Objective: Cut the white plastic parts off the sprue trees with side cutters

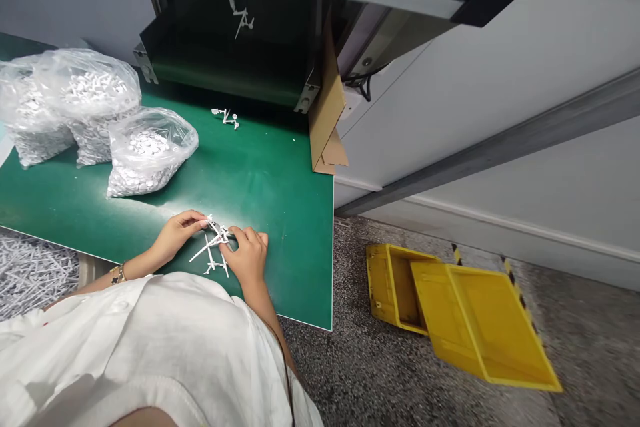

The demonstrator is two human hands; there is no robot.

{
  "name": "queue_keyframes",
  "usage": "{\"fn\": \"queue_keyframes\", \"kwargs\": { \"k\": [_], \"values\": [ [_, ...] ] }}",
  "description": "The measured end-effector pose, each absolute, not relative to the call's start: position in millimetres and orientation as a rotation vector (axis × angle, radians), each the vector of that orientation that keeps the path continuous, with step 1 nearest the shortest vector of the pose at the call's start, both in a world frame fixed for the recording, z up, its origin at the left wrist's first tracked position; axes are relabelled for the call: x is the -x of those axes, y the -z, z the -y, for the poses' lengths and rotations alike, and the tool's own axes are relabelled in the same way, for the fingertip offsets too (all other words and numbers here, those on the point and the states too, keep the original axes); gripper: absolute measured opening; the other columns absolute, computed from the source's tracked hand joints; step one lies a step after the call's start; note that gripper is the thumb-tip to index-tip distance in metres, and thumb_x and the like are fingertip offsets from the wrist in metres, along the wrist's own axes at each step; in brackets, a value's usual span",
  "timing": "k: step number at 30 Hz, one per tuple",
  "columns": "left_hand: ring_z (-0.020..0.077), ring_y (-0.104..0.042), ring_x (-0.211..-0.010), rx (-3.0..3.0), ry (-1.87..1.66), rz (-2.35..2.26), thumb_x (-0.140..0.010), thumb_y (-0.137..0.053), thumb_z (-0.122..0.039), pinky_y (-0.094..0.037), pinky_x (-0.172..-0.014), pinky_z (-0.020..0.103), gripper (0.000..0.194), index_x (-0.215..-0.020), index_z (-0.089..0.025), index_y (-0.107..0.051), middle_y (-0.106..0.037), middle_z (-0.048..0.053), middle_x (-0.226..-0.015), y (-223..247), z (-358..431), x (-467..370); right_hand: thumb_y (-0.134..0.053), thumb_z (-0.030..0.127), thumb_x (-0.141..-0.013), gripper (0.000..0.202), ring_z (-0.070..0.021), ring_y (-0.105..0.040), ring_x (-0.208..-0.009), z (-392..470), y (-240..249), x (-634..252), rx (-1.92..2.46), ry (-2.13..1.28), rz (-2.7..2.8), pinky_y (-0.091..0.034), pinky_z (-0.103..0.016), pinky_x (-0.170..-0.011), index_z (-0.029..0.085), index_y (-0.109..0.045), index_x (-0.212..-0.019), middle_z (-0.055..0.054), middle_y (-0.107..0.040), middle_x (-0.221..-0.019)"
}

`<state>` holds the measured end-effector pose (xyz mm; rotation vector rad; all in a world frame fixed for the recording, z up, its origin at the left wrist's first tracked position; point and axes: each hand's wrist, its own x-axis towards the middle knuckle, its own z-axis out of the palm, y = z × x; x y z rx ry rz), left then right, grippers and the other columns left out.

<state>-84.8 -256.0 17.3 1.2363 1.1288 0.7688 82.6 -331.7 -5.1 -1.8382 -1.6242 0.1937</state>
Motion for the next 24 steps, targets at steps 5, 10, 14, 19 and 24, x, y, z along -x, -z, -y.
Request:
{"fn": "queue_keyframes", "kwargs": {
  "k": [5, 10, 14, 19, 24],
  "values": [
    [0.0183, -0.063, -0.082, -1.195, -0.758, -1.161, -0.067, -0.073, -0.045, -0.046, -0.081, 0.03, 0.031, -0.081, -0.018, -0.07, -0.072, 0.004, -0.087, -18.0, 257.6, 83.0, -0.064, 0.03, -0.075, 0.017, -0.0118, -0.049, -0.065, 332.4, 5.1, -82.2, 1.874, -0.124, 1.593, -0.029, -0.028, -0.074, 0.023, -0.07, -0.088, 0.002, -0.059, -0.07],
    [0.0185, -0.062, -0.084, -1.152, -0.772, -1.181, -0.066, -0.074, -0.044, -0.046, -0.082, 0.03, 0.032, -0.085, -0.018, -0.071, -0.072, 0.004, -0.091, -17.3, 258.4, 83.2, -0.063, 0.034, -0.076, 0.019, -0.012, -0.048, -0.064, 329.7, 5.6, -83.5, 1.939, -0.097, 1.518, -0.03, -0.028, -0.075, 0.023, -0.071, -0.089, 0.001, -0.059, -0.069],
    [0.0192, -0.062, -0.085, -1.149, -0.767, -1.181, -0.066, -0.074, -0.045, -0.046, -0.082, 0.031, 0.034, -0.086, -0.018, -0.071, -0.072, 0.005, -0.092, -16.2, 257.9, 83.8, -0.062, 0.035, -0.077, 0.02, -0.0124, -0.048, -0.066, 328.9, 6.6, -83.3, 1.945, -0.124, 1.514, -0.03, -0.028, -0.077, 0.023, -0.07, -0.09, 0.001, -0.059, -0.072],
    [0.0192, -0.062, -0.086, -1.156, -0.779, -1.182, -0.066, -0.074, -0.045, -0.046, -0.083, 0.031, 0.033, -0.087, -0.019, -0.071, -0.072, 0.004, -0.092, -15.8, 257.4, 83.9, -0.063, 0.033, -0.075, 0.024, -0.0133, -0.051, -0.074, 329.3, 5.1, -82.5, 1.894, -0.196, 1.569, -0.03, -0.029, -0.082, 0.023, -0.069, -0.096, 0.0, -0.06, -0.079],
    [0.0196, -0.062, -0.088, -1.168, -0.777, -1.177, -0.067, -0.073, -0.045, -0.046, -0.084, 0.031, 0.034, -0.088, -0.019, -0.071, -0.072, 0.005, -0.093, -15.8, 257.9, 83.7, -0.065, 0.031, -0.074, 0.027, -0.0128, -0.053, -0.074, 329.0, 2.7, -82.2, 1.867, -0.282, 1.575, -0.03, -0.029, -0.083, 0.024, -0.069, -0.099, 0.001, -0.06, -0.081]
  ]
}}
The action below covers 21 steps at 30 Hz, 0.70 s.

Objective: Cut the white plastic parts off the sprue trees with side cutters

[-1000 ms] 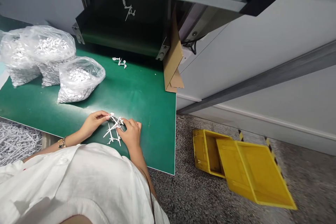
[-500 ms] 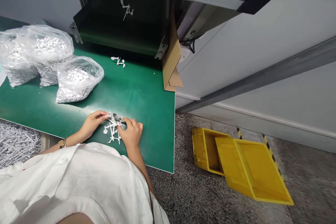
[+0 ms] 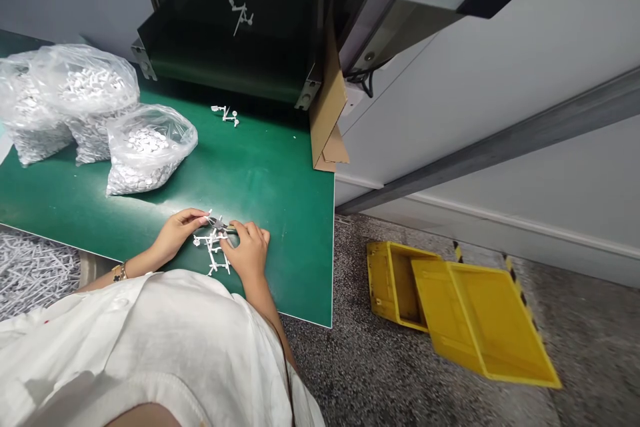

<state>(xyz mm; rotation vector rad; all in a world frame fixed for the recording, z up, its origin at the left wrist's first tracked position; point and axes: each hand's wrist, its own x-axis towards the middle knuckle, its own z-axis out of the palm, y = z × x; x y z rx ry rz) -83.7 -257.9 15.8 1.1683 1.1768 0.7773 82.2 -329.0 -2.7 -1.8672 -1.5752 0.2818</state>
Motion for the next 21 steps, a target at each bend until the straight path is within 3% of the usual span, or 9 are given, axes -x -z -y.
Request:
{"fn": "queue_keyframes", "kwargs": {
  "k": [10, 21],
  "values": [
    [0.0203, -0.064, -0.088, -1.173, -0.773, -1.145, -0.067, -0.074, -0.043, -0.047, -0.085, 0.032, 0.031, -0.085, -0.018, -0.071, -0.072, 0.005, -0.091, -15.4, 257.5, 82.6, -0.065, 0.029, -0.075, 0.024, -0.0117, -0.054, -0.073, 328.2, 3.2, -84.4, 1.846, -0.366, 1.606, -0.03, -0.028, -0.081, 0.025, -0.069, -0.098, 0.002, -0.063, -0.081],
    [0.0191, -0.063, -0.084, -1.117, -0.749, -1.153, -0.064, -0.076, -0.043, -0.046, -0.083, 0.032, 0.033, -0.085, -0.018, -0.071, -0.072, 0.004, -0.088, -17.1, 259.0, 81.2, -0.062, 0.031, -0.077, 0.017, -0.0116, -0.051, -0.066, 329.4, 9.0, -81.8, 1.79, -0.221, 1.555, -0.033, -0.027, -0.076, 0.022, -0.069, -0.09, 0.002, -0.06, -0.073]
  ]
}}
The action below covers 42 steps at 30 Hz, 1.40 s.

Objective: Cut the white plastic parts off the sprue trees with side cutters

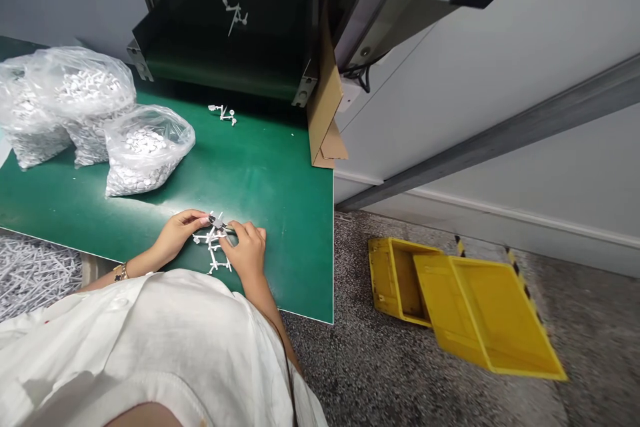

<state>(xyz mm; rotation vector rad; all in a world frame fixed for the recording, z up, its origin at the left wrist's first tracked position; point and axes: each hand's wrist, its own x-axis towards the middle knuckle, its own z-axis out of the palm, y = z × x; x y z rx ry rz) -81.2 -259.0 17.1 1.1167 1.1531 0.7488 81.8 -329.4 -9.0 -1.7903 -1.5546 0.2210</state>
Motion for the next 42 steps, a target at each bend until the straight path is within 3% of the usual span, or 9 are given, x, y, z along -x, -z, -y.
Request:
{"fn": "queue_keyframes", "kwargs": {
  "k": [5, 11, 20, 25, 31, 42],
  "values": [
    [0.0167, -0.061, -0.078, -1.121, -0.75, -1.165, -0.067, -0.074, -0.044, -0.045, -0.077, 0.029, 0.034, -0.087, -0.018, -0.07, -0.07, 0.003, -0.087, -19, 259, 81, -0.061, 0.032, -0.078, 0.021, -0.0149, -0.051, -0.076, 328, 10, -84, 1.944, -0.148, 1.438, -0.032, -0.029, -0.078, 0.021, -0.066, -0.095, -0.001, -0.059, -0.082],
    [0.0168, -0.06, -0.089, -1.409, -0.81, -1.118, -0.08, -0.062, -0.04, -0.045, -0.085, 0.03, 0.025, -0.093, -0.019, -0.065, -0.065, 0.004, -0.096, -17, 257, 84, -0.062, 0.037, -0.078, 0.029, -0.0207, -0.05, -0.09, 326, 12, -84, 2.085, -0.078, 1.385, -0.032, -0.034, -0.081, 0.022, -0.064, -0.102, -0.004, -0.058, -0.091],
    [0.0173, -0.057, -0.097, -1.901, -0.898, -0.968, -0.09, -0.051, -0.029, -0.047, -0.085, 0.032, 0.015, -0.094, -0.02, -0.063, -0.06, 0.006, -0.098, -19, 255, 82, -0.057, 0.038, -0.082, 0.028, -0.0174, -0.051, -0.081, 329, 6, -92, 1.89, -0.113, 1.039, -0.041, -0.033, -0.079, 0.018, -0.061, -0.101, -0.005, -0.055, -0.089],
    [0.0162, -0.061, -0.089, -1.695, -0.868, -1.014, -0.089, -0.052, -0.033, -0.048, -0.083, 0.032, 0.016, -0.093, -0.02, -0.059, -0.058, 0.005, -0.096, -17, 255, 83, -0.057, 0.038, -0.081, 0.026, -0.0159, -0.05, -0.076, 329, 6, -93, 1.83, -0.184, 1.034, -0.043, -0.032, -0.076, 0.018, -0.061, -0.099, -0.003, -0.053, -0.085],
    [0.0164, -0.064, -0.091, -1.24, -0.814, -1.038, -0.082, -0.059, -0.036, -0.046, -0.091, 0.033, 0.021, -0.093, -0.019, -0.055, -0.065, 0.003, -0.09, -19, 254, 86, -0.057, 0.037, -0.08, 0.026, -0.0155, -0.05, -0.075, 328, 7, -92, 1.82, -0.216, 1.046, -0.043, -0.032, -0.076, 0.019, -0.061, -0.098, -0.003, -0.053, -0.084],
    [0.015, -0.063, -0.089, -0.975, -0.837, -1.026, -0.077, -0.063, -0.029, -0.047, -0.09, 0.033, 0.029, -0.103, -0.018, -0.06, -0.064, 0.003, -0.093, -18, 253, 86, -0.057, 0.036, -0.08, 0.026, -0.0152, -0.05, -0.075, 328, 6, -91, 1.802, -0.233, 1.074, -0.045, -0.032, -0.076, 0.018, -0.061, -0.098, -0.003, -0.054, -0.085]
  ]
}}
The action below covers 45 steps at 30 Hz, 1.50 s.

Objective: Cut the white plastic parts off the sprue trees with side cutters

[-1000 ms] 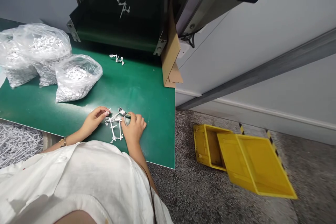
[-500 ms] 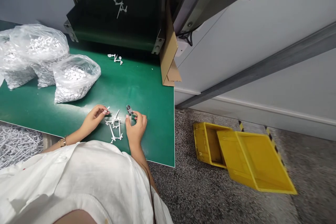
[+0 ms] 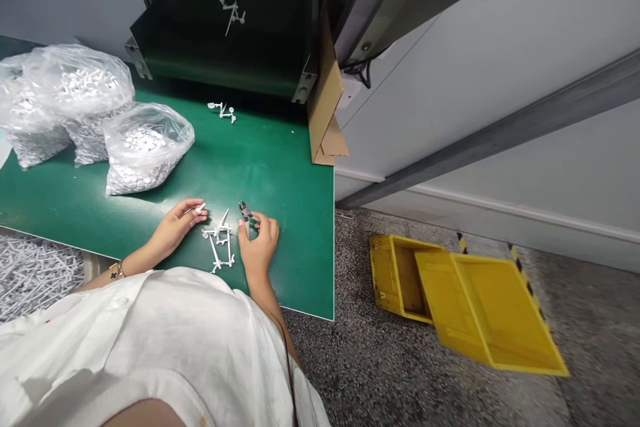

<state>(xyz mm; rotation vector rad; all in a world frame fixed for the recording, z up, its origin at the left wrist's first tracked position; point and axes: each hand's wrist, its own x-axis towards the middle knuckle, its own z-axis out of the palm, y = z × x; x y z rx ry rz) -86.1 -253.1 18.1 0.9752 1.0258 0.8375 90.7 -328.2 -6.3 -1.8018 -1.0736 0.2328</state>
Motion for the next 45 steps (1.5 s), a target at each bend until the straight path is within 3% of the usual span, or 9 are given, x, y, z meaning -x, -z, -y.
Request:
{"fn": "queue_keyframes", "kwargs": {
  "k": [9, 16, 19, 25, 28, 32, 36, 39, 45],
  "values": [
    [0.0125, -0.06, -0.07, -1.113, -0.977, -1.051, -0.077, -0.063, -0.033, -0.05, -0.072, 0.029, 0.02, -0.09, -0.018, -0.061, -0.063, 0.003, -0.08, -38, 234, 100, -0.056, 0.041, -0.081, 0.029, -0.0159, -0.05, -0.074, 330, 10, -94, 1.804, -0.238, 1.1, -0.045, -0.033, -0.075, 0.018, -0.061, -0.097, -0.003, -0.053, -0.085],
    [0.019, -0.054, -0.102, -1.915, -1.74, -1.438, -0.084, -0.062, -0.037, -0.047, -0.09, 0.033, 0.019, -0.095, -0.022, -0.06, -0.057, 0.005, -0.103, -127, 170, 161, -0.056, 0.043, -0.08, 0.031, -0.0165, -0.051, -0.073, 329, 10, -94, 1.775, -0.251, 1.125, -0.045, -0.034, -0.075, 0.018, -0.061, -0.097, -0.003, -0.052, -0.083],
    [0.0174, -0.051, -0.106, -2.017, -1.83, -1.593, -0.089, -0.056, -0.035, -0.045, -0.09, 0.03, 0.019, -0.103, -0.021, -0.057, -0.052, 0.005, -0.11, -154, 124, 188, -0.056, 0.044, -0.08, 0.032, -0.0165, -0.051, -0.073, 328, 10, -93, 1.766, -0.259, 1.132, -0.045, -0.034, -0.073, 0.017, -0.061, -0.097, -0.004, -0.052, -0.084],
    [0.0261, -0.045, -0.117, -2.224, -1.53, -1.655, -0.083, -0.065, -0.037, -0.03, -0.108, 0.045, 0.032, -0.107, -0.016, -0.058, -0.053, 0.009, -0.111, -142, 94, 192, -0.056, 0.043, -0.08, 0.03, -0.0163, -0.051, -0.073, 328, 9, -92, 1.776, -0.242, 1.096, -0.045, -0.033, -0.074, 0.018, -0.061, -0.096, -0.004, -0.054, -0.085],
    [0.0267, -0.047, -0.118, -2.405, -1.294, -1.239, -0.083, -0.062, -0.039, -0.033, -0.107, 0.045, 0.033, -0.111, -0.021, -0.059, -0.055, 0.01, -0.113, -114, 139, 159, -0.056, 0.042, -0.081, 0.029, -0.016, -0.05, -0.073, 328, 7, -91, 1.784, -0.232, 1.06, -0.045, -0.032, -0.073, 0.018, -0.061, -0.096, -0.003, -0.053, -0.083],
    [0.0282, -0.051, -0.117, -2.55, -0.505, -0.5, -0.076, -0.069, -0.046, -0.04, -0.102, 0.045, 0.05, -0.12, -0.026, -0.057, -0.054, 0.012, -0.125, -74, 211, 117, -0.054, 0.04, -0.082, 0.028, -0.0153, -0.049, -0.073, 328, 3, -91, 1.798, -0.223, 1.035, -0.044, -0.03, -0.072, 0.018, -0.059, -0.098, -0.003, -0.053, -0.084],
    [0.0339, -0.042, -0.127, -2.537, -0.326, -0.294, -0.071, -0.073, -0.046, -0.036, -0.104, 0.051, 0.07, -0.134, -0.028, -0.047, -0.045, 0.016, -0.137, -48, 240, 96, -0.054, 0.04, -0.082, 0.027, -0.015, -0.049, -0.073, 329, 1, -90, 1.774, -0.218, 1.043, -0.043, -0.029, -0.071, 0.018, -0.059, -0.096, -0.002, -0.053, -0.083],
    [0.0332, -0.038, -0.131, -2.584, -0.278, -0.19, -0.077, -0.07, -0.036, -0.033, -0.106, 0.052, 0.061, -0.133, -0.03, -0.047, -0.049, 0.014, -0.136, -37, 241, 89, -0.054, 0.041, -0.082, 0.028, -0.0146, -0.048, -0.072, 328, 1, -90, 1.774, -0.219, 1.017, -0.042, -0.029, -0.07, 0.018, -0.059, -0.097, -0.003, -0.054, -0.083],
    [0.0291, -0.053, -0.116, -2.641, -0.298, -0.472, -0.087, -0.058, -0.028, -0.044, -0.096, 0.047, 0.039, -0.126, -0.027, -0.053, -0.053, 0.014, -0.129, -24, 230, 92, -0.054, 0.041, -0.081, 0.029, -0.0142, -0.047, -0.071, 326, 4, -92, 1.784, -0.218, 1.005, -0.042, -0.029, -0.069, 0.018, -0.059, -0.097, -0.002, -0.053, -0.082]
  ]
}}
